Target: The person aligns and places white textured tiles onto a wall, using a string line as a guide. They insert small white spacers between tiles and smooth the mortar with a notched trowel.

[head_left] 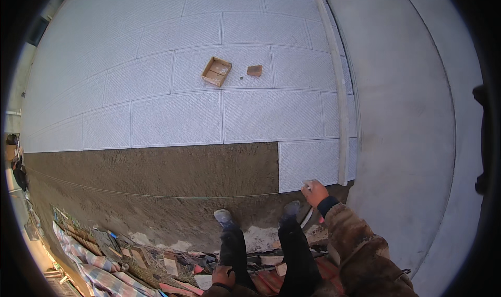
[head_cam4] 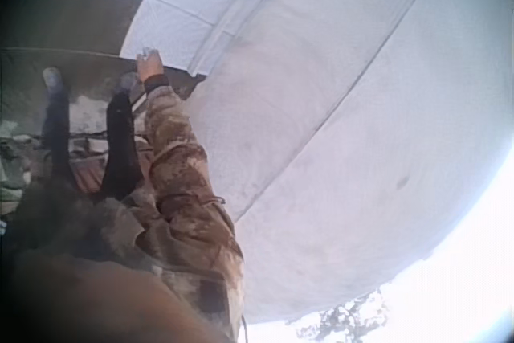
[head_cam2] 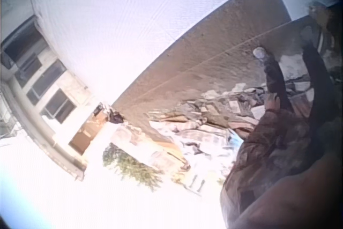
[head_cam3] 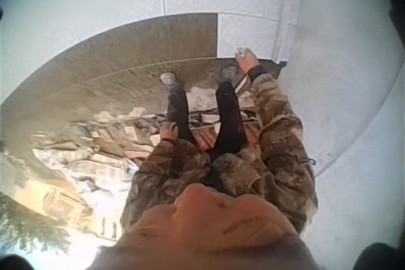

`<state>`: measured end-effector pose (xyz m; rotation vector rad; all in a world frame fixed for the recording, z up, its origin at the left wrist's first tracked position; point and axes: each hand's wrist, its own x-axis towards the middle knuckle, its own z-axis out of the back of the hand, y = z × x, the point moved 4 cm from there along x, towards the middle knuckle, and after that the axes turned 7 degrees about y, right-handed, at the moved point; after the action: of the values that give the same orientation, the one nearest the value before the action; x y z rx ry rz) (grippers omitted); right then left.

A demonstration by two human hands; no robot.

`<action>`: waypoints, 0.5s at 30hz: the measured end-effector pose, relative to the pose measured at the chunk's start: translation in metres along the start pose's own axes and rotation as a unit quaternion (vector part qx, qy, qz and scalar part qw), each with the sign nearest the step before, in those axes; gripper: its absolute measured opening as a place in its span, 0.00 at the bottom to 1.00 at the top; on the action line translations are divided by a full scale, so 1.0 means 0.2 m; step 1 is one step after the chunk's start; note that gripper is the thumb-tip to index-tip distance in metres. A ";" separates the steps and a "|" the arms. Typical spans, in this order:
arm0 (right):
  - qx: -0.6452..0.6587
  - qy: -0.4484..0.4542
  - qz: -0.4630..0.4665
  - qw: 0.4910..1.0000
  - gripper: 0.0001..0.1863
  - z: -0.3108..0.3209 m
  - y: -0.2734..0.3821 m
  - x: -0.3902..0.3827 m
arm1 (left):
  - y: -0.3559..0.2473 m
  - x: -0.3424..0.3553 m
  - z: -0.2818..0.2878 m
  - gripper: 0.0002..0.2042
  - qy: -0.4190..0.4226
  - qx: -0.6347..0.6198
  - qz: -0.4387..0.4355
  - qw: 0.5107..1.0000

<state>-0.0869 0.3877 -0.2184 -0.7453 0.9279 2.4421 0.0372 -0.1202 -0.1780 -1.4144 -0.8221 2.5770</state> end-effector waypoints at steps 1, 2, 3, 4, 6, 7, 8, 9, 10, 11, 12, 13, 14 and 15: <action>-0.015 -0.017 0.028 0.999 0.17 -0.02 0.08 0.17 | 0.02 0.00 0.00 0.14 -0.030 0.003 -0.024 0.999; -0.021 -0.025 0.036 0.999 0.20 -0.05 0.16 0.33 | 0.05 0.01 -0.02 0.14 -0.047 -0.005 -0.007 0.999; -0.022 -0.037 0.055 0.998 0.23 -0.07 0.23 0.50 | 0.04 0.03 -0.03 0.14 -0.057 0.008 -0.027 0.998; -0.036 -0.038 0.066 0.996 0.24 -0.09 0.30 0.67 | 0.03 0.04 -0.04 0.14 -0.069 0.020 -0.050 0.996; -0.062 -0.039 0.088 0.993 0.26 -0.14 0.45 0.98 | -0.02 0.06 -0.02 0.11 -0.097 0.018 -0.063 0.993; -0.076 -0.041 0.092 0.992 0.27 -0.15 0.51 1.12 | -0.03 0.08 0.01 0.11 -0.106 0.006 -0.058 0.993; -0.081 -0.047 0.104 0.990 0.27 -0.17 0.58 1.26 | -0.04 0.08 0.04 0.11 -0.103 -0.005 -0.056 0.993; -0.095 -0.057 0.108 0.988 0.28 -0.19 0.64 1.38 | -0.05 0.09 0.07 0.11 -0.098 -0.015 -0.052 0.994; -0.102 -0.058 0.115 0.986 0.28 -0.20 0.71 1.50 | -0.06 0.10 0.10 0.11 -0.090 -0.025 -0.047 0.994; -0.113 -0.063 0.122 0.984 0.29 -0.20 0.77 1.62 | -0.06 0.11 0.14 0.10 -0.085 -0.036 -0.045 0.995; -0.127 -0.072 0.138 0.980 0.29 -0.21 0.84 1.73 | -0.05 0.13 0.17 0.10 -0.080 -0.044 -0.036 0.995; -0.142 -0.081 0.154 0.974 0.30 -0.22 0.90 1.83 | -0.05 0.14 0.19 0.10 -0.079 -0.051 -0.032 0.995; -0.159 -0.091 0.166 0.969 0.30 -0.23 0.95 1.93 | -0.05 0.16 0.22 0.10 -0.078 -0.058 -0.028 0.995; -0.176 -0.101 0.179 0.963 0.31 -0.23 1.00 2.02 | -0.05 0.19 0.24 0.10 -0.078 -0.061 -0.022 0.995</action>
<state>-0.4909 0.2952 -0.3999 -0.4511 0.5949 2.9844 -0.0239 -0.1194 -0.1822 -1.2187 -1.0357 2.6714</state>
